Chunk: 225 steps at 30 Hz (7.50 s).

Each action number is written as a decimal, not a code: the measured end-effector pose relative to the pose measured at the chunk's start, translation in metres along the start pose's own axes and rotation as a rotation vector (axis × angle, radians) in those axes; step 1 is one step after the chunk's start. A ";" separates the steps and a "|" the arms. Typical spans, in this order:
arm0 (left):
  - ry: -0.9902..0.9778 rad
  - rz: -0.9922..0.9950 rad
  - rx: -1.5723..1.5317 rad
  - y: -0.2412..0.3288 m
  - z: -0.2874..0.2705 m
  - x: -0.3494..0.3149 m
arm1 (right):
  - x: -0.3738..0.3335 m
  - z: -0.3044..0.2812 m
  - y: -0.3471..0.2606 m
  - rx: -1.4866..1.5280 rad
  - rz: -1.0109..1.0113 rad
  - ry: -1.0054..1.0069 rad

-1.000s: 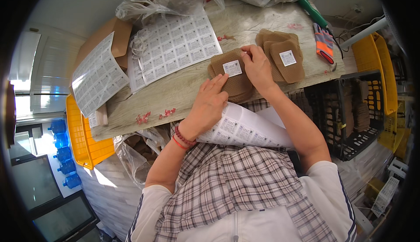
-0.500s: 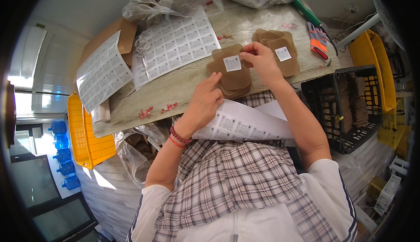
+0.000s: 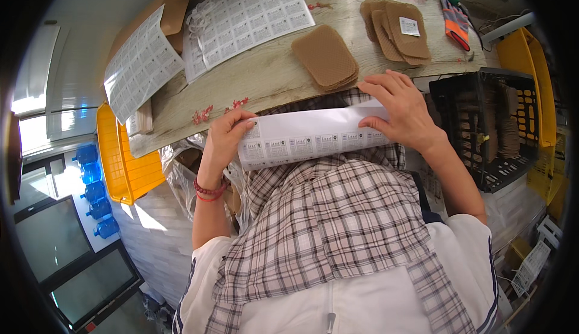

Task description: The person repeatedly peels small white labels from a sheet and affixes them onto brown rectangular pads on a workbench. The person handles the label sheet and pads by hand, placing each labeled pad into a growing stack.

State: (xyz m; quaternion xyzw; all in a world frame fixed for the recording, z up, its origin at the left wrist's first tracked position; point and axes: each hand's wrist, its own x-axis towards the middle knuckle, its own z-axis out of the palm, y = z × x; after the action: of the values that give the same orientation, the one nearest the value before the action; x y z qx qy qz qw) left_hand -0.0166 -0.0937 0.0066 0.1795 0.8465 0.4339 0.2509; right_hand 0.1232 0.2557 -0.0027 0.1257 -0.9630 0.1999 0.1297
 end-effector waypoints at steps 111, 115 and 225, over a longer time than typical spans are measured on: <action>0.003 0.760 0.528 0.027 0.098 0.090 | 0.112 0.096 0.046 0.214 0.323 0.266; -0.011 0.631 0.496 0.026 0.102 0.089 | 0.104 0.110 0.055 0.145 0.281 0.324; -0.159 -0.036 -0.109 -0.004 0.081 0.063 | 0.017 0.055 -0.029 0.618 0.260 0.456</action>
State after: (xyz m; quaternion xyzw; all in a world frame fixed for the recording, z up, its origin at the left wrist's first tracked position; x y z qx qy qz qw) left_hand -0.0209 -0.0104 -0.0539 0.1844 0.8022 0.4591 0.3343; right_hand 0.1044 0.2039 -0.0361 -0.0114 -0.8120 0.5176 0.2696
